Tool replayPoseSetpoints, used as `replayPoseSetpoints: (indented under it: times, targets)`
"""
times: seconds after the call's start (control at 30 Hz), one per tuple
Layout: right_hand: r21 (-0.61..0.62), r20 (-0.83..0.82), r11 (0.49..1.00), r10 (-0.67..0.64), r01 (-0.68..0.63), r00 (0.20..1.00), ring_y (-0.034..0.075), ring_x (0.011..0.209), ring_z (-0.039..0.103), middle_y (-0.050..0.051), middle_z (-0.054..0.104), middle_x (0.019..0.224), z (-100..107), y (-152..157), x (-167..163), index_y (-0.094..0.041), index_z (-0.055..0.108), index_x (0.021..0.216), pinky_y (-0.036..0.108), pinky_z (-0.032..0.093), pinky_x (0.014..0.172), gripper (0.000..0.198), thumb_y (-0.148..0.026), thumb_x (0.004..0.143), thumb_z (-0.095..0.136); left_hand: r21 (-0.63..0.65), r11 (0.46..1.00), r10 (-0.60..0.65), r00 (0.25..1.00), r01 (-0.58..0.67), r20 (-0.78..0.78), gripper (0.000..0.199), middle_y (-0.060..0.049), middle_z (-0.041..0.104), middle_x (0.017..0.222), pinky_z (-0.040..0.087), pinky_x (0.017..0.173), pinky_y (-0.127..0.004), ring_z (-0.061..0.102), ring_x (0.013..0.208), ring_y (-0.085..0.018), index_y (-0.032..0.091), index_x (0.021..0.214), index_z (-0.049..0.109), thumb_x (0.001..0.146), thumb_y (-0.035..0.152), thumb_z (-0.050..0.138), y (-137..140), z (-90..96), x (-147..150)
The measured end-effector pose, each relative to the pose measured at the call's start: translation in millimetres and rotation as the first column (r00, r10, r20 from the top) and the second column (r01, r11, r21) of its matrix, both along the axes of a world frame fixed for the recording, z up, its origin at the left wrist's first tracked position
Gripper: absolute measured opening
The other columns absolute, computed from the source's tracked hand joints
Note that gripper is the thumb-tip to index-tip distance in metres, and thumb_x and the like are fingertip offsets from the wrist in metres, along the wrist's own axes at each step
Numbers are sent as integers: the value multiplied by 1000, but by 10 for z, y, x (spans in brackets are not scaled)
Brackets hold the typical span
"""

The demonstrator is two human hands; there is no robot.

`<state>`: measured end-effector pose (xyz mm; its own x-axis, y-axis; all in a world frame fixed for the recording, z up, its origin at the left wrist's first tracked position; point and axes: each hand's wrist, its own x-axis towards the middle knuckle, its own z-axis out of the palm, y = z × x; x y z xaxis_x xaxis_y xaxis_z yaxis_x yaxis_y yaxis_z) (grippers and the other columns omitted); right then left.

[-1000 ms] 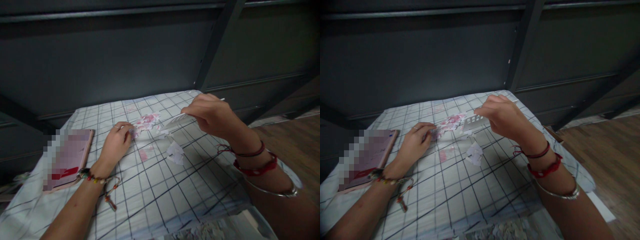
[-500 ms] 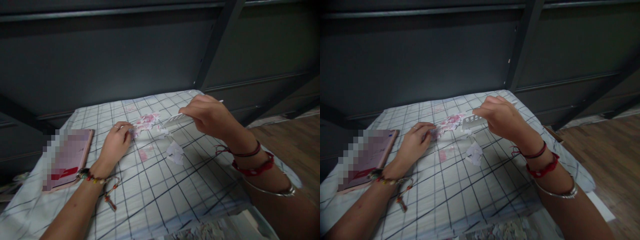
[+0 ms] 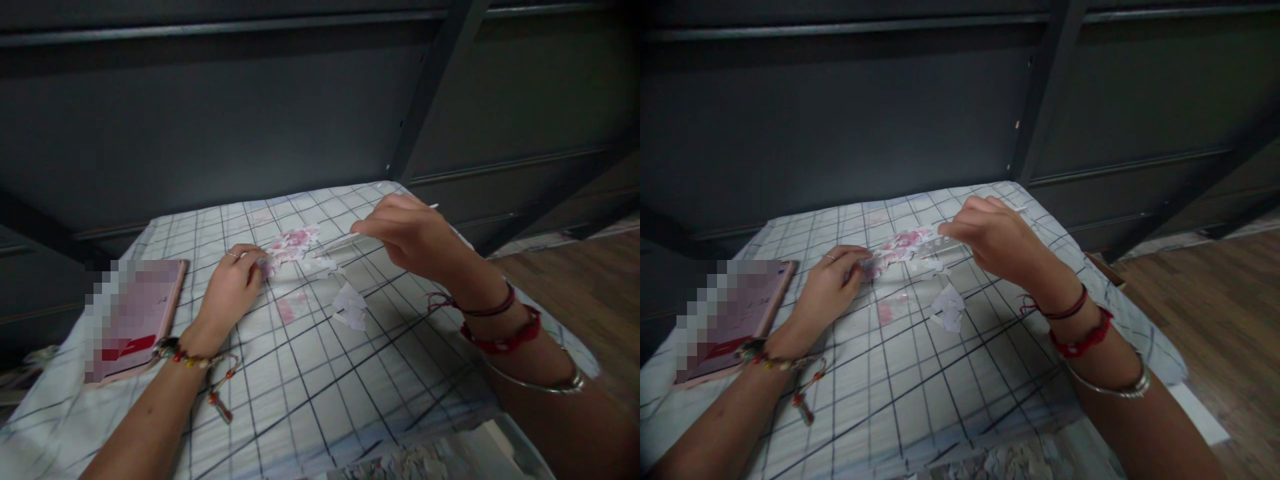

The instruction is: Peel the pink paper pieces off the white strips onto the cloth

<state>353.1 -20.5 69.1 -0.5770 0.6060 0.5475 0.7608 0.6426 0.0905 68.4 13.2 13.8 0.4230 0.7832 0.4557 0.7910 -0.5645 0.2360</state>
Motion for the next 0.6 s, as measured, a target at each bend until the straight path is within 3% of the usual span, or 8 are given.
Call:
replayPoseSetpoints:
  times: [0.4, 0.6]
  targets:
    - [-42, 0, 999, 2, -2, 1000, 17, 76, 52, 2, 60, 73, 33, -30, 23, -22, 65, 86, 30, 40, 70, 37, 2, 75, 40, 0, 1000, 3, 1000, -3, 0, 30, -10, 62, 106, 47, 95, -38, 58, 101, -21, 16, 96, 62, 82, 17, 35, 6, -10, -12]
    - [47, 58, 998, -37, 34, 998, 18, 75, 50, 2, 59, 71, 16, -20, 17, -23, 63, 89, 32, 37, 68, 38, 2, 75, 38, 7, 1000, 9, 1000, -9, 2, 31, -10, 62, 106, 47, 95, -40, 58, 101, -22, 17, 96, 62, 82, 17, 35, 12, -26, -15]
